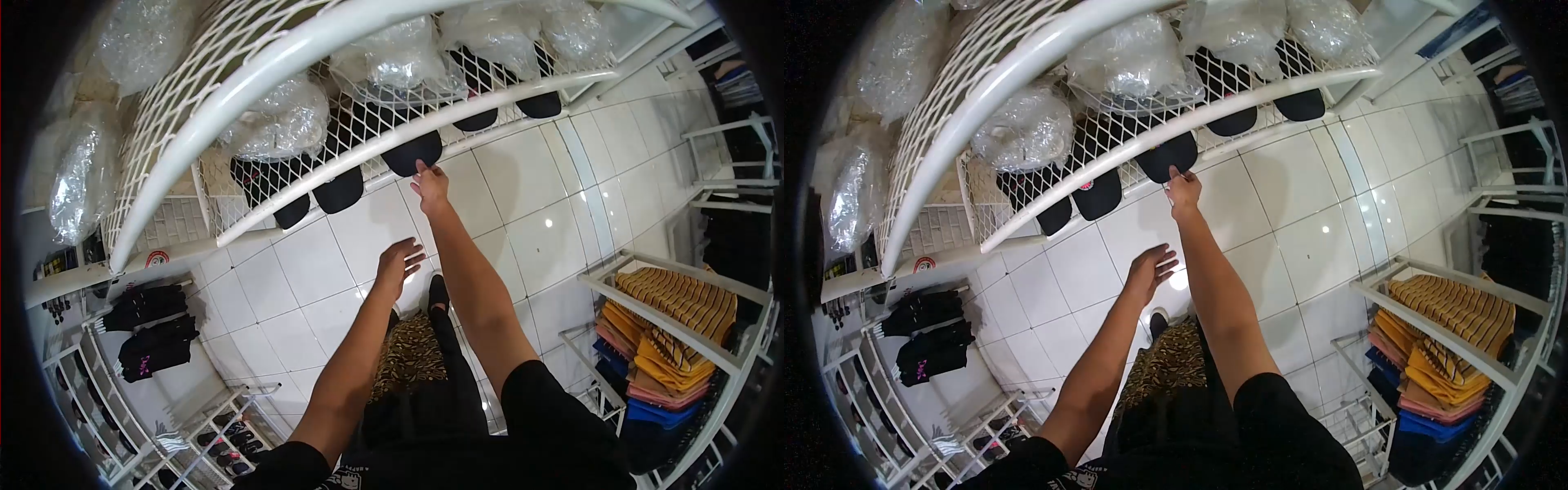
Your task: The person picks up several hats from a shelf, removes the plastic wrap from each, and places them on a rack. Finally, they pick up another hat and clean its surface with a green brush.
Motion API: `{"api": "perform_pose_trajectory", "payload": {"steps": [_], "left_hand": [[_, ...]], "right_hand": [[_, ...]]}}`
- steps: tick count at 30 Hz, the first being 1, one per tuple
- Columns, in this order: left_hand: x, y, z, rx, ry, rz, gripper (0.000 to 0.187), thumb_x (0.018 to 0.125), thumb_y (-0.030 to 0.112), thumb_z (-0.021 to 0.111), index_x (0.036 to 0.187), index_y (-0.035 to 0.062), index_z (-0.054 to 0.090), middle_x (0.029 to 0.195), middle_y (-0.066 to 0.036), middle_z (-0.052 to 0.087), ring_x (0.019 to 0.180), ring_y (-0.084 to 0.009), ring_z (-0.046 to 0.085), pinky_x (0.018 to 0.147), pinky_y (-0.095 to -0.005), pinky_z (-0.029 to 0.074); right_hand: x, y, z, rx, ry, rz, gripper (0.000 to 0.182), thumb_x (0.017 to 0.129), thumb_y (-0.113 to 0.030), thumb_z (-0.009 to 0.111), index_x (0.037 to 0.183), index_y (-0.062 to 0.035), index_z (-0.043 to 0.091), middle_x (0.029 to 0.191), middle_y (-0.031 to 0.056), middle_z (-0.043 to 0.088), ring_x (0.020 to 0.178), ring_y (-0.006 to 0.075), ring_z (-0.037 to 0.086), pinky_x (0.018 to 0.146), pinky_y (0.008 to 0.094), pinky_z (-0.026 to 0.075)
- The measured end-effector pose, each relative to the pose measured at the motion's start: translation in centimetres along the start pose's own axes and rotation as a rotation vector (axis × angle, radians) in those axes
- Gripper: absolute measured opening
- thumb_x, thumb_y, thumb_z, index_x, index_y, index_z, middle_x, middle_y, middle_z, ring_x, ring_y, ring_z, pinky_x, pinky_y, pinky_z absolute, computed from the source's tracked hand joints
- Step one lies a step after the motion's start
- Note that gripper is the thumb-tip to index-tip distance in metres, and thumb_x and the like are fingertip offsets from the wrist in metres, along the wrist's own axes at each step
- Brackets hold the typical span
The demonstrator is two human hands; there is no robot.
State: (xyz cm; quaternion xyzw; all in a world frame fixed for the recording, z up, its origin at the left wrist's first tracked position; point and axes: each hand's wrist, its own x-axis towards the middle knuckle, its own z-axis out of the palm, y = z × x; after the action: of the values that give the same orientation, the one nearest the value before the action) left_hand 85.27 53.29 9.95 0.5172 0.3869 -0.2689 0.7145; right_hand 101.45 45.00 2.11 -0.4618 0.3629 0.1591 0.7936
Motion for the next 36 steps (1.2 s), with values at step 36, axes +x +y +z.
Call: {"api": "perform_pose_trajectory", "payload": {"steps": [36], "left_hand": [[-30.8, -10.0, 9.1, 0.658, -1.372, 0.058, 0.042, 0.101, 0.016, 0.054, 0.139, 0.0019, 0.046, 0.122, -0.01, 0.062, 0.111, -0.0157, 0.059, 0.097, -0.029, 0.047]], "right_hand": [[-69.9, 4.1, -27.8, -0.437, 0.828, -0.954, 0.038, 0.089, -0.019, 0.071, 0.121, -0.0012, 0.059, 0.106, 0.01, 0.067, 0.098, 0.0151, 0.062, 0.086, 0.0294, 0.048]]}}
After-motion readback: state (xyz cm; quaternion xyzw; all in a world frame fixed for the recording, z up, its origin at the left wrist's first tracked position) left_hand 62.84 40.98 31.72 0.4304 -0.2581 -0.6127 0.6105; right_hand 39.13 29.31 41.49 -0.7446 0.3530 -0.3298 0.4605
